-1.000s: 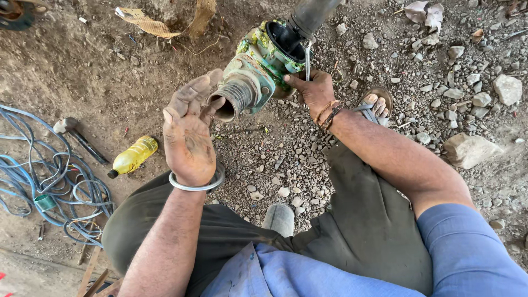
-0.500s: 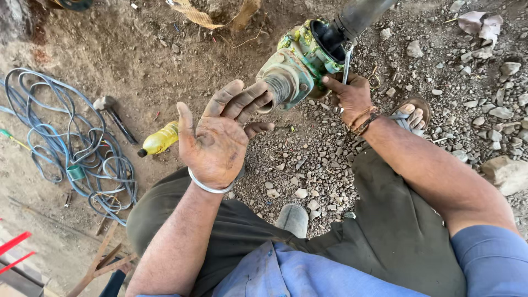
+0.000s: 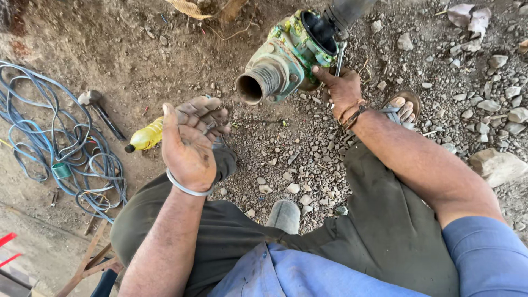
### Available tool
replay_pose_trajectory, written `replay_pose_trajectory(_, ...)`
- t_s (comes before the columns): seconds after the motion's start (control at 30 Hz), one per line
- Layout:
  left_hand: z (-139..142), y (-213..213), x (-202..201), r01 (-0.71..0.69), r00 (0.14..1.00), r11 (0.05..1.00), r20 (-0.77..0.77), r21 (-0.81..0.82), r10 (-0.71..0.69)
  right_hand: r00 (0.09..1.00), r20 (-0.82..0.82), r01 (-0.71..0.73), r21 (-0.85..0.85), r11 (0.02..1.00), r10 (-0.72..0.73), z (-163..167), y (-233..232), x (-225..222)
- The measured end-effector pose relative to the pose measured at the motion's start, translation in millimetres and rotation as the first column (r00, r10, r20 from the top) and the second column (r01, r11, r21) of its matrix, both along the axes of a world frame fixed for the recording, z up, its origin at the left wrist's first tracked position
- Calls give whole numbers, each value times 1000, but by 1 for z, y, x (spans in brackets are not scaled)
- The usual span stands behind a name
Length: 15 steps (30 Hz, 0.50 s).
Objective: The person sits on the ground and works on a green water pump, fitting a rubber connector into the pump inlet and pressing it into place. They use a spanner to tighten bolts on the pump flange, reposition the pump, and handle a plastic impeller cover and other pump parts.
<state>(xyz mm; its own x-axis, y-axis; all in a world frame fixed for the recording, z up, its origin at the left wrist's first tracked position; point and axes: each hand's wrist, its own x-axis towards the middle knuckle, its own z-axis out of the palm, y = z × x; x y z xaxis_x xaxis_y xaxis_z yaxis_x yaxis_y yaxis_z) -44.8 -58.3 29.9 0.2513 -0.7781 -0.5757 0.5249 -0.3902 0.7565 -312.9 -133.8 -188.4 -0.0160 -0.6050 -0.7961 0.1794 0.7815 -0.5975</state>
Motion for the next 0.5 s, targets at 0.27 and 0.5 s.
replay_pose_trajectory(0.27, 1, -9, -3, -29, 990, 999, 136, -32, 33, 989, 141, 44, -68, 997, -34, -6, -1, -3)
replay_pose_trajectory(0.5, 5, -21, -15, -1, 985, 1000, 170, -28, 5, 984, 175, 30, -78, 997, -16, -9, -3, -7)
